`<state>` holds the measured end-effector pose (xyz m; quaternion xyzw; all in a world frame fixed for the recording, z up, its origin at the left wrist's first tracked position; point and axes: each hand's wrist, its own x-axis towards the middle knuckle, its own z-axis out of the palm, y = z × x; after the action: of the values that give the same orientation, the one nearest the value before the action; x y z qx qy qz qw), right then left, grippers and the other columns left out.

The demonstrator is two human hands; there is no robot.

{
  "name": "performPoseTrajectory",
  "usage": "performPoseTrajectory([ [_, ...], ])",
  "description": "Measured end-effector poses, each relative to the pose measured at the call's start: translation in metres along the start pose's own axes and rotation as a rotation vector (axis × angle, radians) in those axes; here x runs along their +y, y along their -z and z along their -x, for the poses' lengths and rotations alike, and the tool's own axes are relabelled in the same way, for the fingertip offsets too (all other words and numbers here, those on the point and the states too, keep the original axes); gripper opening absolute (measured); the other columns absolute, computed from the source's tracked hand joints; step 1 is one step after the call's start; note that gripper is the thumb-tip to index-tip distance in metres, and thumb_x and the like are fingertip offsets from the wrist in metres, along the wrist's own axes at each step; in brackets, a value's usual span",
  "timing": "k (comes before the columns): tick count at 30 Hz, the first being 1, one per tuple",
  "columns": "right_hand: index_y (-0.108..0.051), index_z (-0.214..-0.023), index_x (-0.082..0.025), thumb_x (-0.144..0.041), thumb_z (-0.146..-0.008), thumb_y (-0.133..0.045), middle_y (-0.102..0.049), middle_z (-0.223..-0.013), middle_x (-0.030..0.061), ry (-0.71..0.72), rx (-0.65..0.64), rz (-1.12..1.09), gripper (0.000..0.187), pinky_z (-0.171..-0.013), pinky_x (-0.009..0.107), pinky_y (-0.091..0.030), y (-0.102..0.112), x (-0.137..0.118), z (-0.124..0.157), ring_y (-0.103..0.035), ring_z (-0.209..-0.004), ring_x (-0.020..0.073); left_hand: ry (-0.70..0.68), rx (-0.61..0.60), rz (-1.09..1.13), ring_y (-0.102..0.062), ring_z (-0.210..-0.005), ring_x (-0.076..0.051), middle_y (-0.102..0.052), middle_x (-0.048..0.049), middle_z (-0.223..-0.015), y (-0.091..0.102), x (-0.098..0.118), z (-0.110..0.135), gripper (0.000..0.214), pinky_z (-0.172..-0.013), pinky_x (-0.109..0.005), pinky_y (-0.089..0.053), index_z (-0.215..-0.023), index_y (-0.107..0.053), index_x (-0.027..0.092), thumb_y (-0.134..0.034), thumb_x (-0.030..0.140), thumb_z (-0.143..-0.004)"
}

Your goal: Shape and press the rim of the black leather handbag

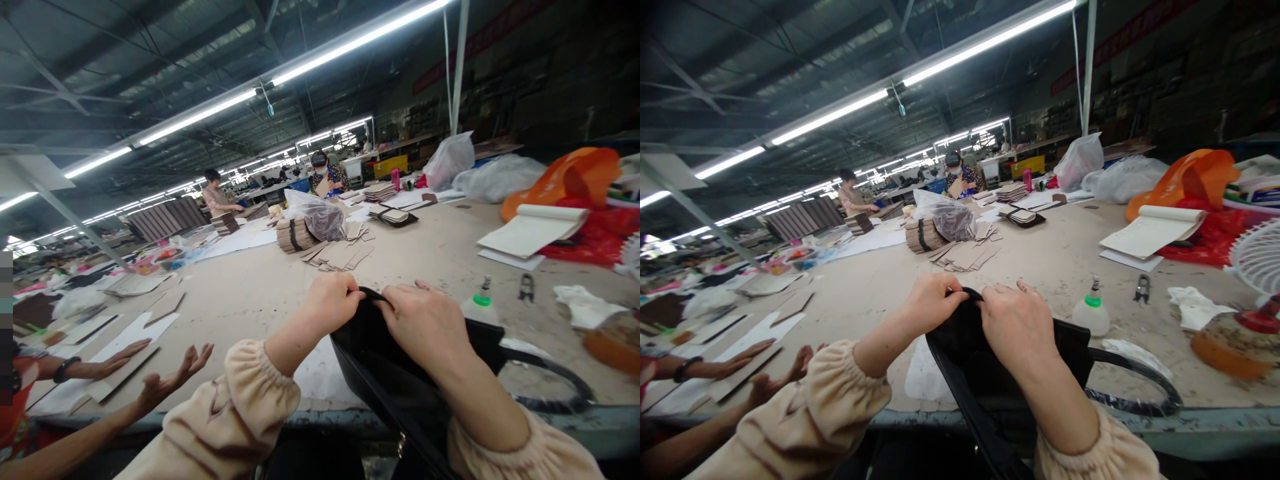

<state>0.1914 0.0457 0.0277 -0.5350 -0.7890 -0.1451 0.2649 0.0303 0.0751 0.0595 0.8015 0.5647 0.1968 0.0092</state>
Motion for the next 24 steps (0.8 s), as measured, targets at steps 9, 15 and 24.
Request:
performPoseTrajectory([
  [9, -0.061, -0.076, -0.020, -0.024, -0.085, -0.059, -0.064, -0.077, 0.0019, 0.019, -0.005, 0.011, 0.011, -0.090, 0.039, -0.034, -0.001, 0.001, -0.001, -0.057, -0.072, 0.0208, 0.022, 0.001, -0.058, -0.057, -0.068, -0.016, -0.065, -0.0011, -0.072, -0.004, 0.000, -0.003, 0.018, -0.063, -0.025, -0.041, -0.073, -0.066, 0.020, -0.056, 0.034, -0.080],
  [15, -0.062, -0.084, -0.019, -0.030, -0.087, -0.057, -0.064, -0.078, 0.0036, 0.049, -0.036, 0.001, 0.012, -0.093, 0.044, -0.031, 0.009, -0.003, 0.001, -0.058, -0.073, 0.0218, 0.006, 0.033, -0.062, -0.057, -0.071, -0.017, -0.065, -0.0014, -0.074, -0.006, 0.000, 0.000, 0.018, -0.063, -0.025, -0.040, -0.072, -0.065, 0.019, -0.055, 0.032, -0.080],
  [24, -0.059, -0.074, -0.019, -0.019, -0.089, -0.053, -0.061, -0.072, 0.0018, 0.029, -0.004, 0.016, 0.016, -0.079, 0.034, -0.034, 0.002, -0.012, -0.001, -0.056, -0.069, 0.0202, 0.002, 0.040, -0.041, -0.058, -0.072, -0.017, -0.065, -0.0018, -0.073, -0.002, 0.005, 0.009, 0.015, -0.065, -0.026, -0.042, -0.071, -0.064, 0.019, -0.052, 0.025, -0.079],
])
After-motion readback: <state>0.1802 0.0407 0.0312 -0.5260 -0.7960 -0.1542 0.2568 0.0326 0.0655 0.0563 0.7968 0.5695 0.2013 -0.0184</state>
